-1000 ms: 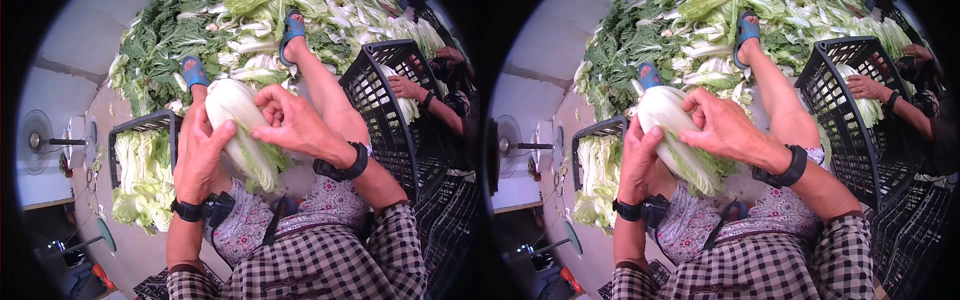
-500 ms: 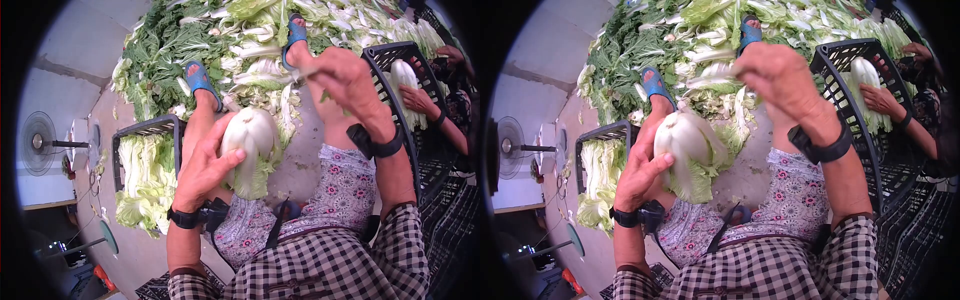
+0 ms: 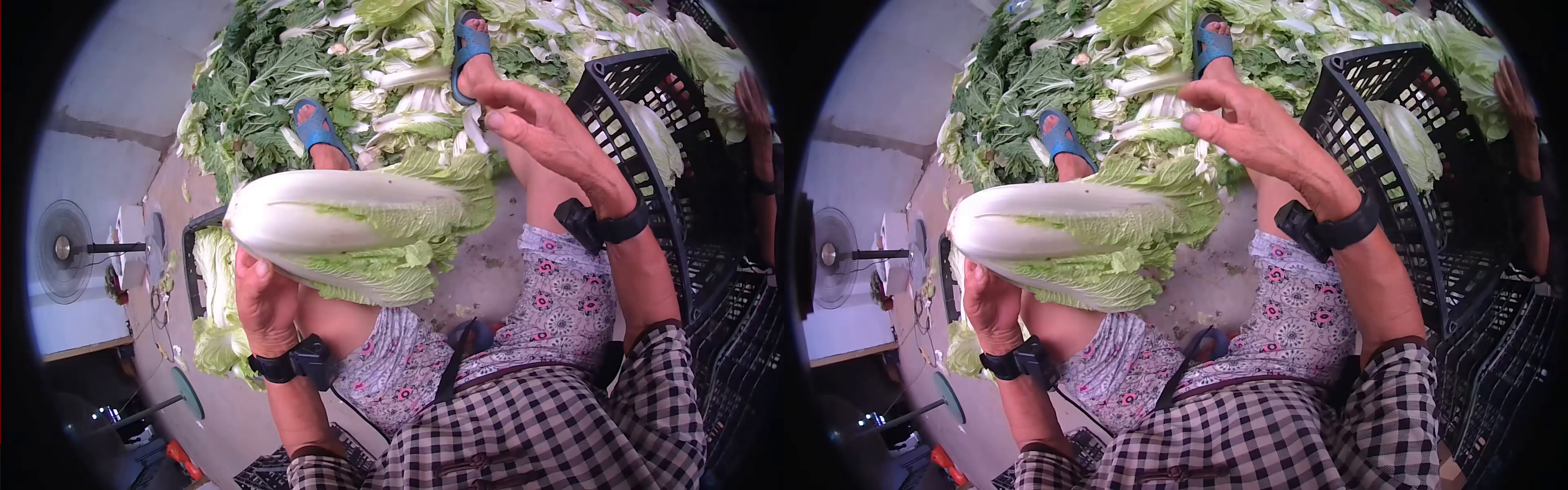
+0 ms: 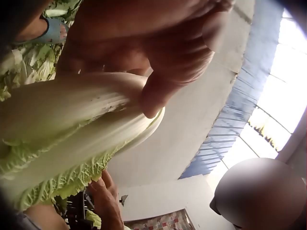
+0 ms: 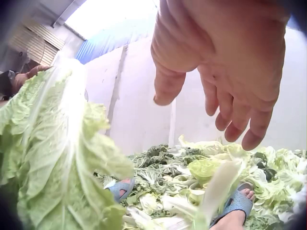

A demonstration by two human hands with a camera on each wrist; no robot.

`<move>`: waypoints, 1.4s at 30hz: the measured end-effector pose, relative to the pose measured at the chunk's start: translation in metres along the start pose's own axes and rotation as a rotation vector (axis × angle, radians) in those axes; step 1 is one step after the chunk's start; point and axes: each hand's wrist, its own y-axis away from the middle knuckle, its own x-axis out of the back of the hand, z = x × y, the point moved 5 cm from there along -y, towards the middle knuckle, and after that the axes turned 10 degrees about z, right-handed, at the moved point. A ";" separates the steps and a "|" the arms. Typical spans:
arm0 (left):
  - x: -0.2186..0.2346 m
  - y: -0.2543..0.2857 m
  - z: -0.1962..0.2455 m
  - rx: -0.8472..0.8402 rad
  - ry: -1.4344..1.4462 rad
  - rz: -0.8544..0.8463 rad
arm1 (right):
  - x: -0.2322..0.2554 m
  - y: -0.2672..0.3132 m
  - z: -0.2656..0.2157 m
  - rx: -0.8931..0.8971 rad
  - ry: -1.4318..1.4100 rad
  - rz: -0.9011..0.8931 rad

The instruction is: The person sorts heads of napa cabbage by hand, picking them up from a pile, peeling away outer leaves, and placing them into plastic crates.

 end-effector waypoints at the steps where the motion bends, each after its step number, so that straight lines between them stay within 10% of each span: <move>1: 0.000 0.000 0.001 -0.007 0.027 -0.014 | -0.005 0.003 -0.004 -0.015 -0.043 -0.025; 9: -0.032 -0.009 -0.017 -0.037 -0.090 0.106 | -0.101 0.051 -0.045 0.090 -0.249 -0.254; 12: -0.056 -0.006 -0.008 0.045 -0.448 0.134 | -0.105 0.059 -0.033 -0.145 -0.325 -0.249; 19: -0.032 0.017 -0.028 0.069 -0.265 0.223 | -0.109 0.081 -0.048 -0.038 -0.291 -0.497; 23: -0.039 0.025 -0.018 -0.018 -0.333 0.161 | -0.106 0.074 -0.038 0.260 -0.213 -0.270; 27: -0.049 0.025 -0.024 -0.052 -0.313 0.287 | -0.117 0.085 -0.041 0.070 -0.578 -0.476; 36: -0.093 0.013 -0.035 -0.023 -0.436 -0.014 | -0.015 0.085 -0.029 -0.029 -0.463 -0.048; 42: -0.074 0.012 -0.027 0.040 -0.408 -0.068 | 0.149 0.133 -0.050 -0.050 -0.291 0.569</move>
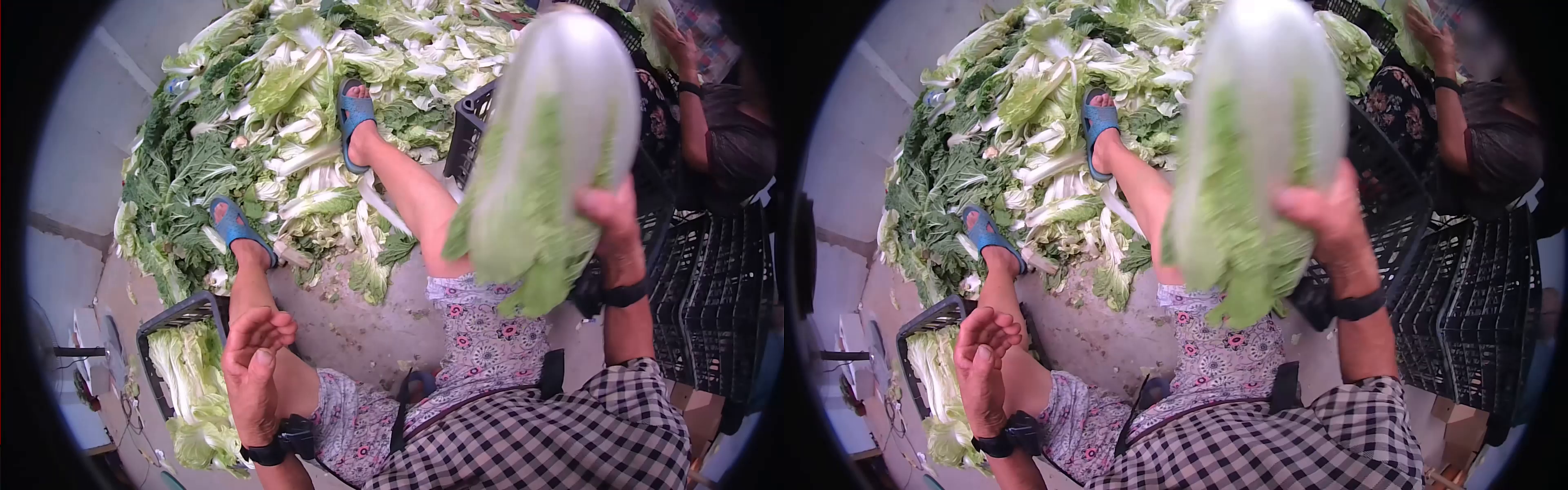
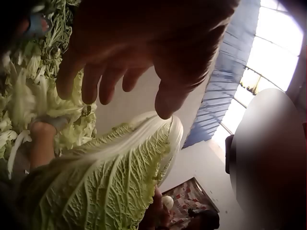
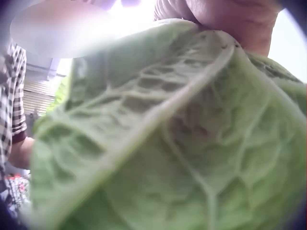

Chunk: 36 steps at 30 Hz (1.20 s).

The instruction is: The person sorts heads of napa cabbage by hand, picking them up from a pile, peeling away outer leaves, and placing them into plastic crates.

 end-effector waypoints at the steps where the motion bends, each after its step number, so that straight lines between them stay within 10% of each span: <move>1: 0.000 -0.001 -0.001 0.008 -0.002 -0.005 | 0.034 -0.003 -0.008 0.067 0.023 0.142; 9: -0.006 -0.005 -0.005 0.042 -0.040 -0.051 | 0.153 -0.029 -0.051 0.266 0.766 0.429; 19: 0.004 -0.003 -0.002 0.100 -0.082 -0.002 | 0.151 -0.109 0.073 -0.118 1.516 -0.056; 22: 0.003 -0.005 -0.003 0.084 -0.113 -0.001 | 0.136 -0.134 0.102 0.156 1.626 -0.021; 31: 0.007 -0.003 -0.002 0.067 -0.159 -0.008 | 0.094 -0.103 0.051 0.118 0.717 0.110; 36: 0.020 -0.001 0.013 -0.014 -0.214 0.008 | 0.013 -0.028 0.040 0.017 0.646 -0.219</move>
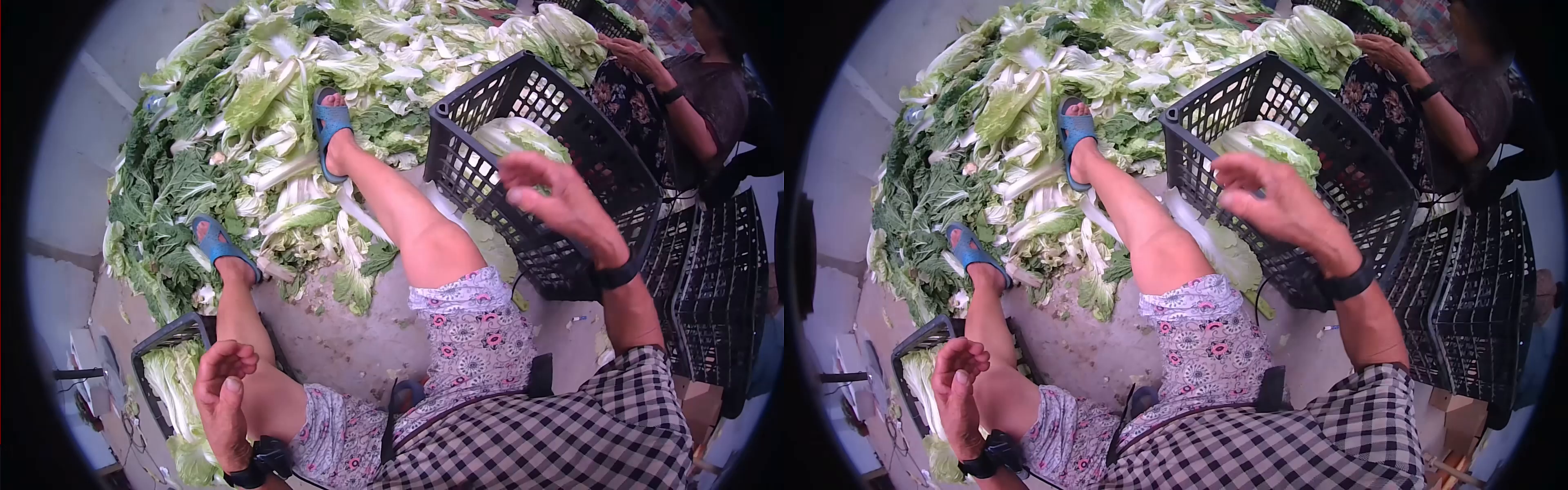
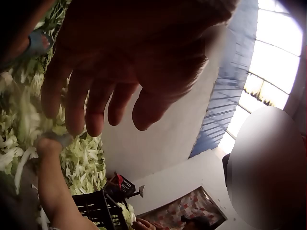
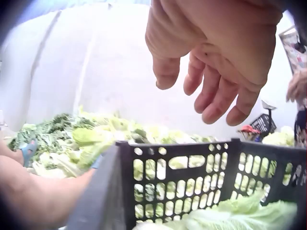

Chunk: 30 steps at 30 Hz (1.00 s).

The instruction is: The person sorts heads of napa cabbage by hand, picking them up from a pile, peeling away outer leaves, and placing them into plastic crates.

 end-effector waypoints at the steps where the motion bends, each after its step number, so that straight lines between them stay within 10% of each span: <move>1: 0.006 0.001 0.001 -0.011 -0.013 0.024 | -0.020 0.008 -0.005 0.017 -0.033 -0.068; 6: 0.073 0.022 0.011 -0.062 -0.118 0.240 | -0.090 0.014 -0.012 0.364 0.135 -0.256; 17: 0.323 0.120 -0.031 0.037 -1.019 0.935 | -0.140 0.008 0.002 -0.024 0.021 -0.461; 26: 0.362 0.103 -0.088 0.119 -1.208 0.711 | -0.146 0.003 0.003 0.051 0.106 -0.499; 30: 0.356 0.095 -0.127 0.199 -1.691 0.333 | -0.149 -0.002 0.012 0.011 0.091 -0.459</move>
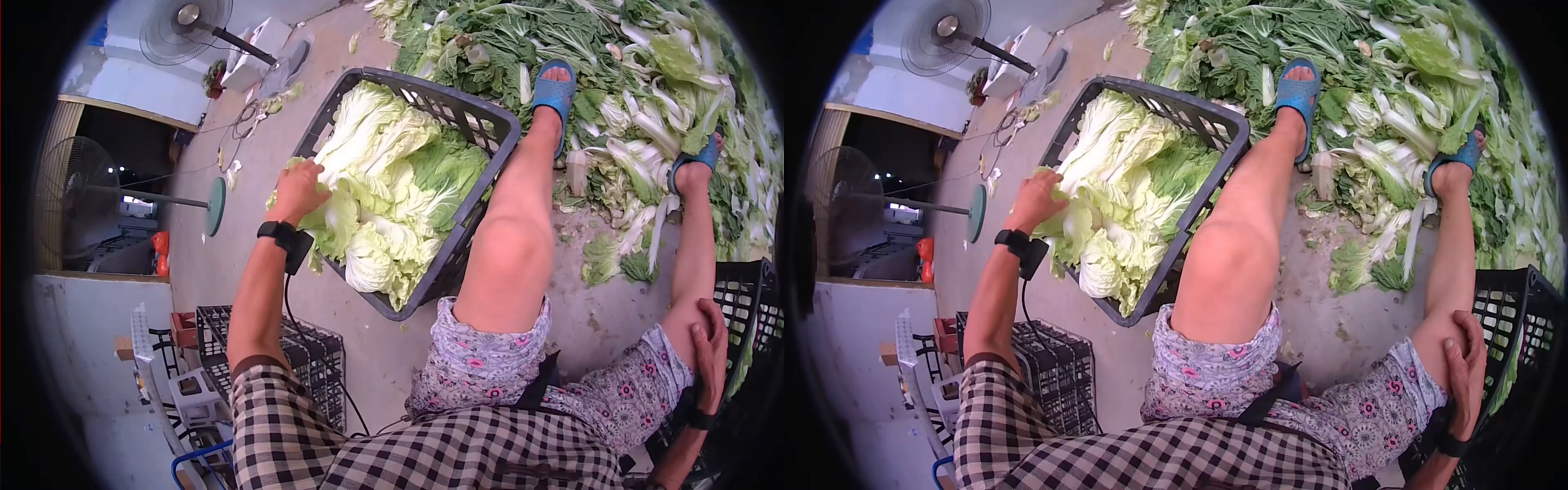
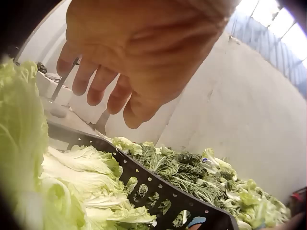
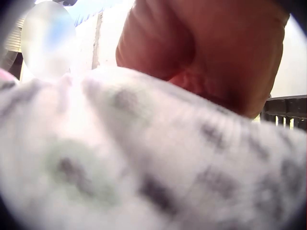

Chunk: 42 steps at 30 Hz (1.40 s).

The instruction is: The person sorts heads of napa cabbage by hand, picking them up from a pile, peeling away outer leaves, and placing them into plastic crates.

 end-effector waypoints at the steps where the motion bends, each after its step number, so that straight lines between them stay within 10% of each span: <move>1: -0.008 0.003 -0.001 0.026 -0.089 -0.074 | -0.001 -0.001 0.002 -0.025 -0.021 0.009; 7: -0.040 -0.002 -0.012 0.414 -0.093 -0.773 | 0.000 0.001 0.003 -0.019 -0.005 0.010; 15: -0.053 0.000 0.009 0.203 -0.278 -0.696 | 0.000 0.005 0.000 -0.039 -0.043 0.027; 21: 0.016 0.019 -0.013 0.345 0.104 -0.122 | 0.000 0.004 0.003 0.002 -0.024 0.019; 26: 0.071 0.047 -0.026 0.609 1.269 0.204 | 0.004 0.007 -0.003 0.027 -0.025 0.035; 31: 0.108 0.031 0.088 0.517 2.181 0.269 | 0.010 0.014 -0.014 0.033 -0.112 0.101; 37: 0.161 -0.019 0.236 0.225 2.227 -0.157 | 0.041 0.024 -0.095 0.235 -0.173 0.417; 42: 0.172 0.001 0.355 0.143 2.014 -0.589 | 0.029 0.020 -0.154 0.528 -0.298 0.301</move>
